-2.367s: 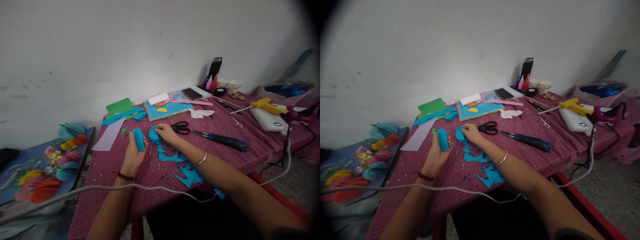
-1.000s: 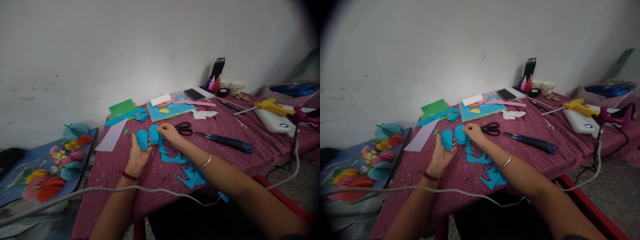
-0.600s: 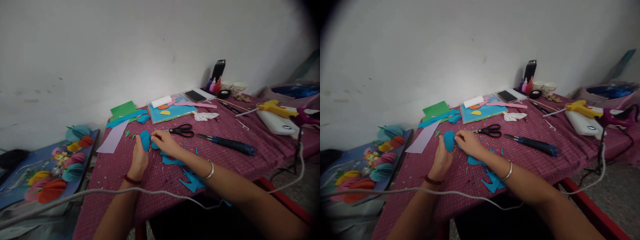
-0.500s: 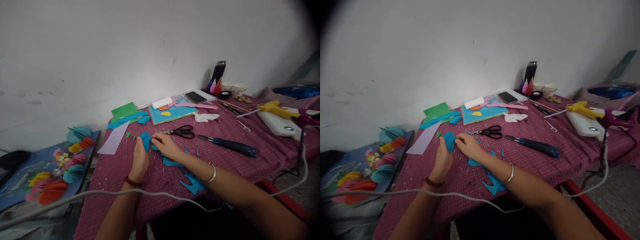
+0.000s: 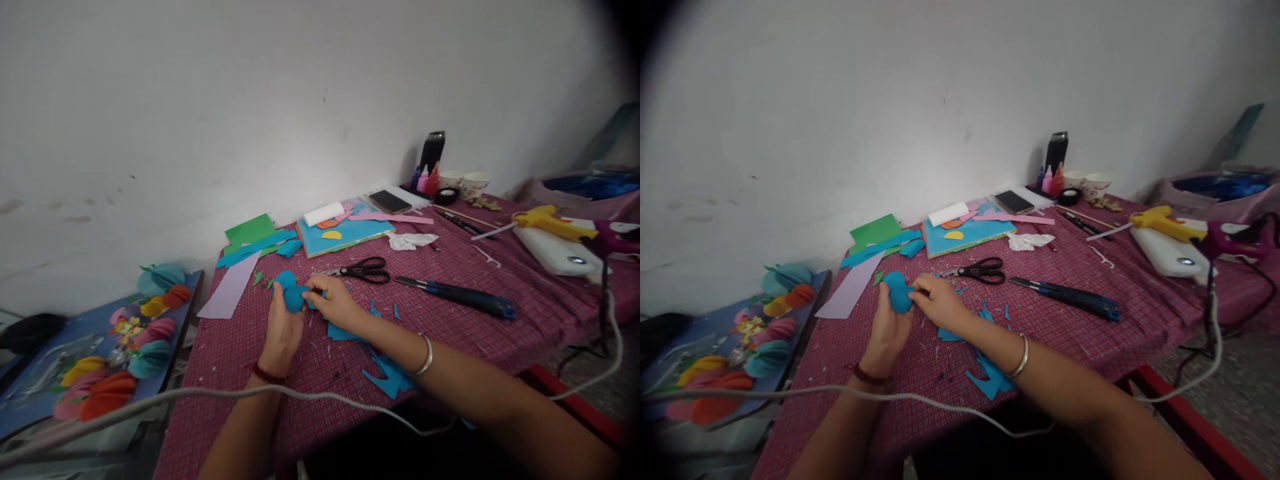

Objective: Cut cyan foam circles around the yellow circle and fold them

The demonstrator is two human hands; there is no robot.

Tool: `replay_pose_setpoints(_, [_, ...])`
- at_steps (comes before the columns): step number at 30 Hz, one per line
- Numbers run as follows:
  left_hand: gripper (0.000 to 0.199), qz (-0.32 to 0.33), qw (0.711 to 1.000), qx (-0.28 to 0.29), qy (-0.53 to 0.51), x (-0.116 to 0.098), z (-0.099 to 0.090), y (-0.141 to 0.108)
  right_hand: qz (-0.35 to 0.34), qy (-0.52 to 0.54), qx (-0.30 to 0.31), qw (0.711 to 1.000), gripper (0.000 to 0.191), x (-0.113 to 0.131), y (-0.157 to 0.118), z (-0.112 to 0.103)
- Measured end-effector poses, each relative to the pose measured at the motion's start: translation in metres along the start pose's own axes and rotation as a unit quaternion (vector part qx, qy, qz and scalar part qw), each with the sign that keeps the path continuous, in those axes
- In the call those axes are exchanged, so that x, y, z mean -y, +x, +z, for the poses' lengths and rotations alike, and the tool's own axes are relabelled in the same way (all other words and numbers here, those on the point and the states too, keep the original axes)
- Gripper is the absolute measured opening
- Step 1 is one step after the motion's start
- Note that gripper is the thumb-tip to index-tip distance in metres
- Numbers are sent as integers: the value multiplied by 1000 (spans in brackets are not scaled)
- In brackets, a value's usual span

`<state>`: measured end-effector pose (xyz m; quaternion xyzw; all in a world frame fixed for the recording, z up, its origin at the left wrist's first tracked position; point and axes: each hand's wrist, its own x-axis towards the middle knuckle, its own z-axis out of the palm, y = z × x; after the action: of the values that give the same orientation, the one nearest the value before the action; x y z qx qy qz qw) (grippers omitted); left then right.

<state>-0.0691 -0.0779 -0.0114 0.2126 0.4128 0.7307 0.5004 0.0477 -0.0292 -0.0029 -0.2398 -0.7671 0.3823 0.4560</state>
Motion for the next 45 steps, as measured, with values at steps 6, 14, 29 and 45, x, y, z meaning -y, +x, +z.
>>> replay_pose_setpoints(6, [22, -22, 998, -7, -57, -5, 4, 2, 34, 103, 19, 994, 8, -4, 5, -4])
replay_pose_setpoints(14, [58, -27, 999, 27, -2, -13, 10, -2, 157, -6, -20, 987, 11, -47, 19, -23])
replay_pose_setpoints(29, [41, 172, 966, -24, 191, 5, -19, 0, 32, 56, -10, 998, 24, 4, -5, 4])
replay_pose_setpoints(45, [42, 139, 971, 9, 196, 9, -18, 3, -87, 6, -18, 996, 23, 9, -5, -5])
